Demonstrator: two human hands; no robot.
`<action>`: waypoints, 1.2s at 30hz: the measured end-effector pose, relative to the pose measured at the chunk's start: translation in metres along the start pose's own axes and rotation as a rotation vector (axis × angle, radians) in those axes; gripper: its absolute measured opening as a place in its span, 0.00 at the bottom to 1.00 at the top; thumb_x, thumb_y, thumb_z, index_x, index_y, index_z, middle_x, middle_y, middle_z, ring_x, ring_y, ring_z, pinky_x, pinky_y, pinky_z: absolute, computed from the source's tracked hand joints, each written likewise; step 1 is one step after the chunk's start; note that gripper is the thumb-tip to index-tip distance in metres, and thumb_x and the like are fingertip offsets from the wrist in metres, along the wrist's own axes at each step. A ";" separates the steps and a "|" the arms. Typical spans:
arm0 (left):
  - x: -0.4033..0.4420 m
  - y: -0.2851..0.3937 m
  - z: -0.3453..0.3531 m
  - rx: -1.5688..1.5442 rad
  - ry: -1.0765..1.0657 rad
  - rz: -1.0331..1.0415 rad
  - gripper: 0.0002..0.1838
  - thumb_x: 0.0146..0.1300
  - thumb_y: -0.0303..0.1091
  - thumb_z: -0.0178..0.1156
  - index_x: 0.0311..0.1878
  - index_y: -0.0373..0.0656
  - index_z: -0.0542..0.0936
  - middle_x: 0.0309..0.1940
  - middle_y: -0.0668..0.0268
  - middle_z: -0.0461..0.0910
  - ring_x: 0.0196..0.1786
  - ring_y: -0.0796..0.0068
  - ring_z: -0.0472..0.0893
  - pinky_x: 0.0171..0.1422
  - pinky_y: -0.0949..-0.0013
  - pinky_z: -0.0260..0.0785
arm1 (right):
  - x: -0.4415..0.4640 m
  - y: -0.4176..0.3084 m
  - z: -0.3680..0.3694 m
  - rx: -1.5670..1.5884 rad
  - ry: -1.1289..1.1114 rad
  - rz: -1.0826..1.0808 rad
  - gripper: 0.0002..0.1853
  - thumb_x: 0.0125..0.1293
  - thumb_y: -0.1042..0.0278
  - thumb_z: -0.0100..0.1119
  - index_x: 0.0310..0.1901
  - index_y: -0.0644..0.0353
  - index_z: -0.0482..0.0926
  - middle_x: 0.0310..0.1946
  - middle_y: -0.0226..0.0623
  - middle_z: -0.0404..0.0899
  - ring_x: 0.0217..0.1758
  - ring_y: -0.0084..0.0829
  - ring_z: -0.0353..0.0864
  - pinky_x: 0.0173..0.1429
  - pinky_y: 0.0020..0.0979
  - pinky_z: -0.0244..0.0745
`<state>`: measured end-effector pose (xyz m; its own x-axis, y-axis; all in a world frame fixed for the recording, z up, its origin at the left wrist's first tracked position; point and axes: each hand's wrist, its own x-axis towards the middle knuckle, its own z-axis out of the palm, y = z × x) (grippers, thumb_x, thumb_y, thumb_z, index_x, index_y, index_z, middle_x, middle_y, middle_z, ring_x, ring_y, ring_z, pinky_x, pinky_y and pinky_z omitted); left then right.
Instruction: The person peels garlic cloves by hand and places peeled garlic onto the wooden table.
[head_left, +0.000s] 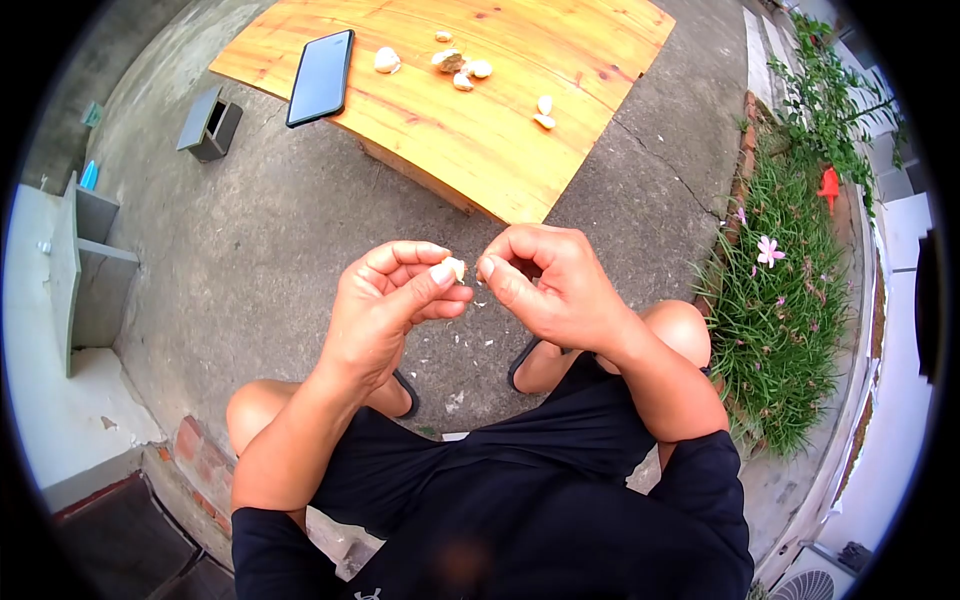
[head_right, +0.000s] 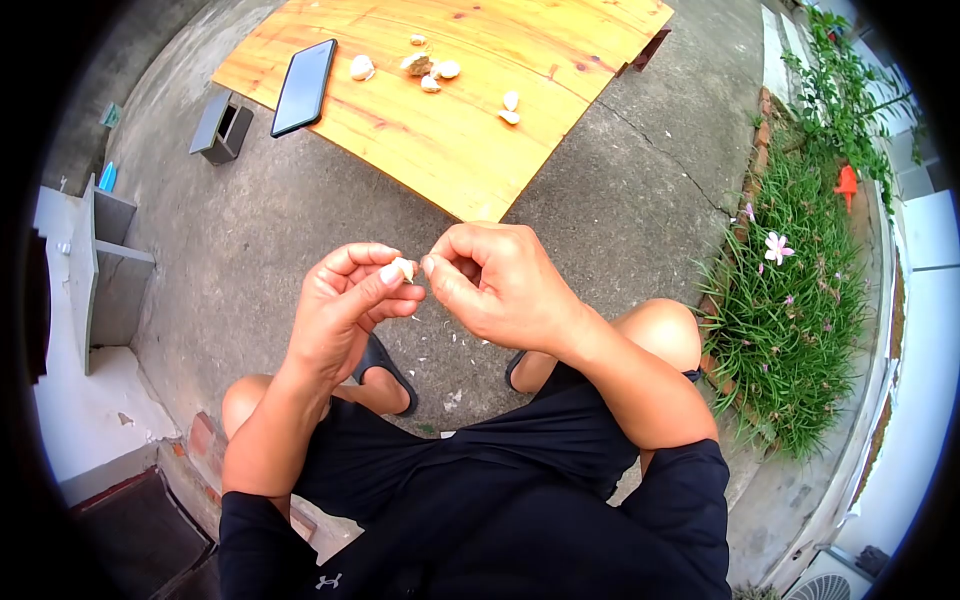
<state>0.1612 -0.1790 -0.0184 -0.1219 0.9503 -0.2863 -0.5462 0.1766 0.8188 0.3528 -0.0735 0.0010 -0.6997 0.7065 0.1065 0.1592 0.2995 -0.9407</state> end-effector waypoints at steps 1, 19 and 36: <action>0.000 0.000 0.000 0.004 -0.003 -0.003 0.09 0.71 0.24 0.63 0.52 0.37 0.81 0.44 0.55 0.88 0.44 0.66 0.90 0.48 0.68 0.86 | 0.002 0.003 0.007 0.036 0.073 -0.068 0.06 0.65 0.74 0.66 0.39 0.68 0.84 0.24 0.29 0.83 0.26 0.16 0.79 0.33 0.23 0.77; -0.001 -0.004 -0.002 0.039 -0.022 0.011 0.08 0.71 0.21 0.63 0.51 0.35 0.83 0.43 0.55 0.88 0.45 0.68 0.89 0.51 0.69 0.86 | -0.004 0.001 0.024 0.180 0.053 0.070 0.05 0.73 0.75 0.62 0.38 0.66 0.82 0.28 0.37 0.84 0.29 0.22 0.84 0.32 0.26 0.77; -0.005 -0.013 0.007 0.169 0.029 0.148 0.17 0.63 0.15 0.69 0.55 0.31 0.81 0.41 0.53 0.88 0.43 0.68 0.89 0.50 0.68 0.86 | -0.006 0.013 0.030 0.153 0.051 0.019 0.09 0.74 0.70 0.63 0.37 0.66 0.81 0.28 0.30 0.83 0.30 0.15 0.80 0.32 0.23 0.76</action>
<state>0.1749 -0.1842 -0.0243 -0.2153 0.9617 -0.1694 -0.3748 0.0788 0.9238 0.3379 -0.0934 -0.0221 -0.6609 0.7436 0.1010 0.0612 0.1876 -0.9803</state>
